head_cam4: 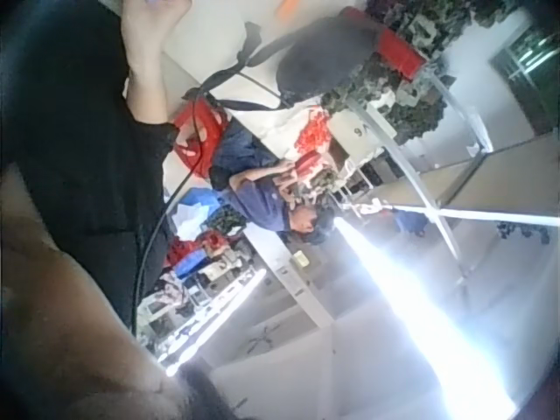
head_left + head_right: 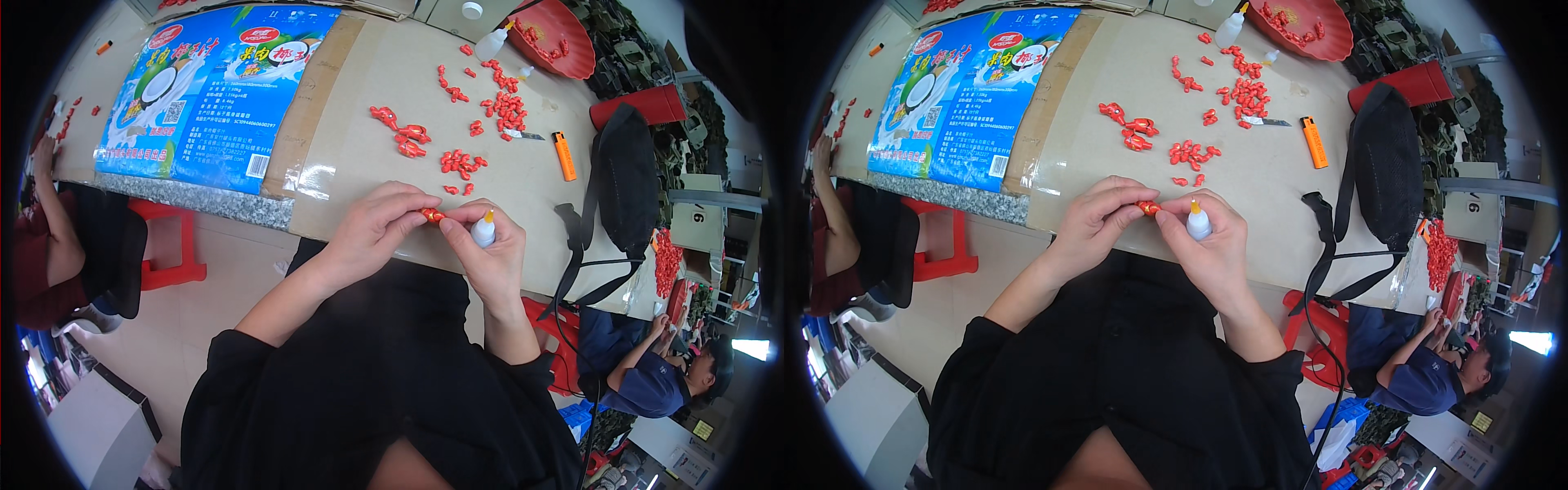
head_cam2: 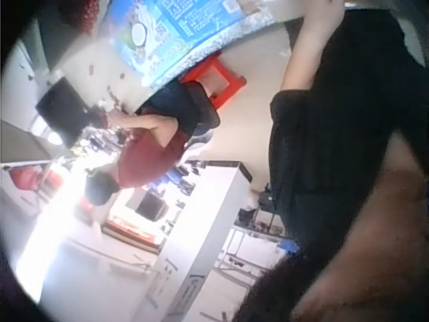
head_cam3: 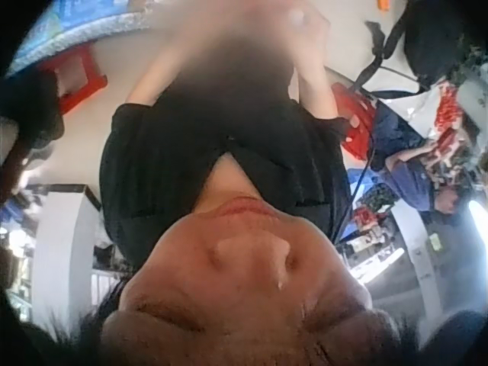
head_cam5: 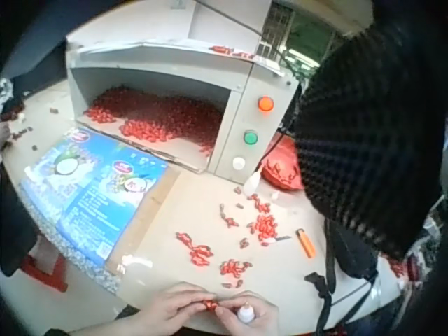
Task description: The person applies glue to small red toy parts with a glue bottle, then assembles them by hand at a workbench.
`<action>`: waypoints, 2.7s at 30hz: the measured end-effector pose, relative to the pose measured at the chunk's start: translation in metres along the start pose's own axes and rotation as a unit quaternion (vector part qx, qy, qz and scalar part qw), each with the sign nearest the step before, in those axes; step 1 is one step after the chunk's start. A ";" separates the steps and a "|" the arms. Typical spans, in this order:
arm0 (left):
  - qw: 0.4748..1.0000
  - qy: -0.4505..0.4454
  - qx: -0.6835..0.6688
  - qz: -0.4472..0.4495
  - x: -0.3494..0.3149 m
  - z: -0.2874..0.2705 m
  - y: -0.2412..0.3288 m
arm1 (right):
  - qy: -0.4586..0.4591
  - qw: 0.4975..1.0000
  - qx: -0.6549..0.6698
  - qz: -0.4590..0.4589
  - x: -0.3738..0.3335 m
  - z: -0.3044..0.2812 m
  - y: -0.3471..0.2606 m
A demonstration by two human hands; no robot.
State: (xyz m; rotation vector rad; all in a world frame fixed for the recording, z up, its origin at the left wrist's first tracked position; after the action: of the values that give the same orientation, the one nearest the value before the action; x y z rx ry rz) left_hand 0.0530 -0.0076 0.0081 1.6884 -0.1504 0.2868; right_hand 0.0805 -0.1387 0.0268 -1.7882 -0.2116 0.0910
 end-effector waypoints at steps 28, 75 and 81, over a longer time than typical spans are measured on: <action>0.969 0.027 -0.174 -0.171 0.000 0.004 -0.024 | -0.001 0.984 0.098 0.146 0.010 0.005 0.032; 0.984 -0.003 -0.096 -0.149 0.004 0.011 -0.022 | -0.042 0.990 0.055 0.123 0.019 0.014 0.040; 0.978 -0.002 -0.116 -0.174 0.004 0.009 -0.026 | -0.049 0.981 0.073 0.174 0.018 0.013 0.037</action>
State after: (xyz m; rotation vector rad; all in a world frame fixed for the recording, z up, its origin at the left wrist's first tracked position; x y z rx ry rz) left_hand 0.0650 -0.0127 -0.0162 1.4515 0.1060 0.0020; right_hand 0.0996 -0.1307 -0.0112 -1.6597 0.0406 0.4338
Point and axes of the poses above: each hand's wrist, its own x-axis towards the middle knuckle, its own z-axis out of the palm, y = z × x, the point moved 7 cm from there along x, towards the middle knuckle, and after that the axes turned 8 degrees about y, right-handed, at the moved point
